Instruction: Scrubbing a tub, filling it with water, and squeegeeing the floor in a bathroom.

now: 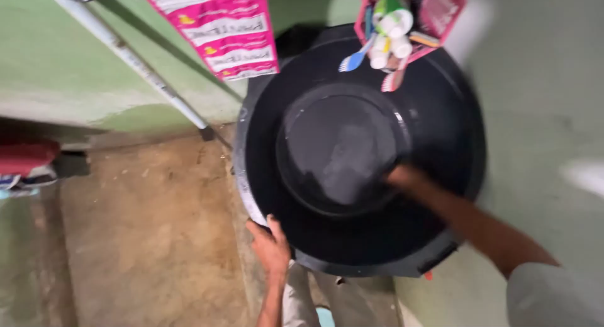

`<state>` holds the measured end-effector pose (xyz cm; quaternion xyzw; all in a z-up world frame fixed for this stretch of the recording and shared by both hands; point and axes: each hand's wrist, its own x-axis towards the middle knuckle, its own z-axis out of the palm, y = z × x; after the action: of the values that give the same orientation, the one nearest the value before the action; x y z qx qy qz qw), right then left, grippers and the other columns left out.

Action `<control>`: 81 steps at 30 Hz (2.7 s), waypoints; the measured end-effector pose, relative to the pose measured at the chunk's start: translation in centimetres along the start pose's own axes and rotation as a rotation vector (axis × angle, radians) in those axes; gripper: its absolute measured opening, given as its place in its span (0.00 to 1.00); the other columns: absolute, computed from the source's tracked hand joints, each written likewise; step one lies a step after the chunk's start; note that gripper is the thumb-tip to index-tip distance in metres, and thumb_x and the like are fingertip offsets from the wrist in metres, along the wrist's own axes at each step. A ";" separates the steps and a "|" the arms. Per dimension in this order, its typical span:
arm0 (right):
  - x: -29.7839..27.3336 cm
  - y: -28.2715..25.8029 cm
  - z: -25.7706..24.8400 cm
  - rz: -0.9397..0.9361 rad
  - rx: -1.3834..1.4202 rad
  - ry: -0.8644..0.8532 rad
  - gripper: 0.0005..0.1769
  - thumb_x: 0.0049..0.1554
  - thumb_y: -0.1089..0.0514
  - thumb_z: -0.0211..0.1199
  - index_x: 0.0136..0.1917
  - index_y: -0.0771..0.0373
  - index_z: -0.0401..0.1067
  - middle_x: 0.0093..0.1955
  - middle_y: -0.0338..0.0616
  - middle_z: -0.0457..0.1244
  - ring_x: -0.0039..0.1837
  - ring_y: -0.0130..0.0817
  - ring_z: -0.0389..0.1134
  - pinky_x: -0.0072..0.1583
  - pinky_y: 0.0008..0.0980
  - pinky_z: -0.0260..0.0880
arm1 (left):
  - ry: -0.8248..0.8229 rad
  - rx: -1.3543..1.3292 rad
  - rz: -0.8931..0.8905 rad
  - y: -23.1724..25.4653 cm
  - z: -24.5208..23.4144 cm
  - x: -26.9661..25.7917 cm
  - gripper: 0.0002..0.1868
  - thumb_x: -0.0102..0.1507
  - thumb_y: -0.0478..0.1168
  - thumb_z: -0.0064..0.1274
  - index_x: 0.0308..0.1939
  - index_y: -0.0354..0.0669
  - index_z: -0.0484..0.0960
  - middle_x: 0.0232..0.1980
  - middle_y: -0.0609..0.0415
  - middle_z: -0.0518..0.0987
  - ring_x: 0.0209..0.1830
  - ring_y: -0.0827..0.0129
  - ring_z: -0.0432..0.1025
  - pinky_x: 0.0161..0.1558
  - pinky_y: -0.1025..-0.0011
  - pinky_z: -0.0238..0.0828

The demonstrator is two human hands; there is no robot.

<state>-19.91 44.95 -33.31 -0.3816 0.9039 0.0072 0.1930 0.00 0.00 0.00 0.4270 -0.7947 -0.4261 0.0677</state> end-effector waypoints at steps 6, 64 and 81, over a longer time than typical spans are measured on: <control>16.1 -2.7 -26.3 0.258 -0.157 0.484 0.33 0.50 0.54 0.61 0.70 0.55 0.66 0.53 0.47 0.70 0.46 0.45 0.72 0.44 0.40 0.73 | -0.041 -0.006 -0.014 1.3 -1.0 0.8 0.21 0.68 0.51 0.48 0.52 0.37 0.65 0.22 0.40 0.76 0.20 0.45 0.72 0.27 0.50 0.67; 7.1 -25.8 -9.8 -0.037 0.326 0.034 0.29 0.62 0.45 0.55 0.71 0.61 0.66 0.48 0.62 0.67 0.45 0.59 0.69 0.48 0.55 0.68 | -0.068 0.047 0.063 0.8 -1.7 0.7 0.27 0.64 0.46 0.52 0.56 0.29 0.60 0.20 0.33 0.74 0.18 0.36 0.71 0.22 0.46 0.63; 26.0 -8.7 -30.3 -0.533 -0.701 0.810 0.20 0.64 0.52 0.58 0.69 0.50 0.69 0.71 0.32 0.62 0.77 0.37 0.59 0.75 0.41 0.63 | -0.125 -0.017 -0.092 1.6 -2.1 0.9 0.21 0.64 0.48 0.53 0.48 0.36 0.64 0.22 0.34 0.77 0.22 0.37 0.74 0.27 0.49 0.69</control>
<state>-40.79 16.00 -13.31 -0.6085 0.7225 0.1104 -0.3091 -0.53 -1.50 2.28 0.4349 -0.7732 -0.4615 0.0019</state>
